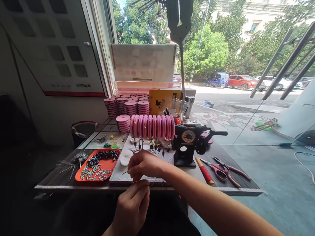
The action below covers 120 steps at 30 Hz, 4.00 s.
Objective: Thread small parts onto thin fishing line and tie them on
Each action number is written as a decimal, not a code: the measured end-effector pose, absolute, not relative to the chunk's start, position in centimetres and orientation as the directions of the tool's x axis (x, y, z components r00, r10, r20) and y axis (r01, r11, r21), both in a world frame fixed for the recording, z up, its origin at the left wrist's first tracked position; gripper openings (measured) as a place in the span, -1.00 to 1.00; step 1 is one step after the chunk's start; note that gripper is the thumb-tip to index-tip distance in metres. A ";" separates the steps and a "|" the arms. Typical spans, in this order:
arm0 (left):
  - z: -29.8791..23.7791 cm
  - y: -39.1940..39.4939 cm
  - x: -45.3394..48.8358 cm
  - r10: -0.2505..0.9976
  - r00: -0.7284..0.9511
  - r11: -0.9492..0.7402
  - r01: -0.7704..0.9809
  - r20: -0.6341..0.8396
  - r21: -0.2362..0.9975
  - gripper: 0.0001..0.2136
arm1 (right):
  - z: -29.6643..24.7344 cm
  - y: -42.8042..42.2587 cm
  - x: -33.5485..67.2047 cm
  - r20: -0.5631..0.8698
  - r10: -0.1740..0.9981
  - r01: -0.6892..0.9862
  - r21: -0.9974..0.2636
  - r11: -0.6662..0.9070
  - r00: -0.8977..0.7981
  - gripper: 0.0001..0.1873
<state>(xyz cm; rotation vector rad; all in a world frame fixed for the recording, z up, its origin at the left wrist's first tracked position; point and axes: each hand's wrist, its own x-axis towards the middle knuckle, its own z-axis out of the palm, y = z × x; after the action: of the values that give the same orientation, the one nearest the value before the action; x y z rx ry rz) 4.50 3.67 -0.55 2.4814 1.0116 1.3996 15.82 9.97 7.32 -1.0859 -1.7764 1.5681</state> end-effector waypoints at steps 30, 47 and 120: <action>1.3 2.7 5.7 0.897 0.313 -0.417 0.358 0.313 0.835 -0.87 | 2.1 -3.1 19.2 0.426 0.871 0.479 -0.728 0.491 -0.245 -0.76; 0.8 3.7 4.9 0.946 0.301 0.161 -0.102 -0.124 0.982 -0.89 | 5.6 2.8 19.8 0.421 0.867 0.600 -0.631 0.492 -0.269 -0.86; -0.6 3.0 4.5 0.726 0.346 -0.687 0.404 0.594 0.604 -0.79 | 7.5 7.6 18.1 -0.128 0.894 0.451 -0.888 0.089 -0.429 -0.88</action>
<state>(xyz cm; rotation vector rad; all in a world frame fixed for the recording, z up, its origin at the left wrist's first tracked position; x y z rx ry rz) 4.51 2.98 -0.57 2.2642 0.9970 1.2722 18.14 7.63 7.54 -1.3194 -1.9214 1.3013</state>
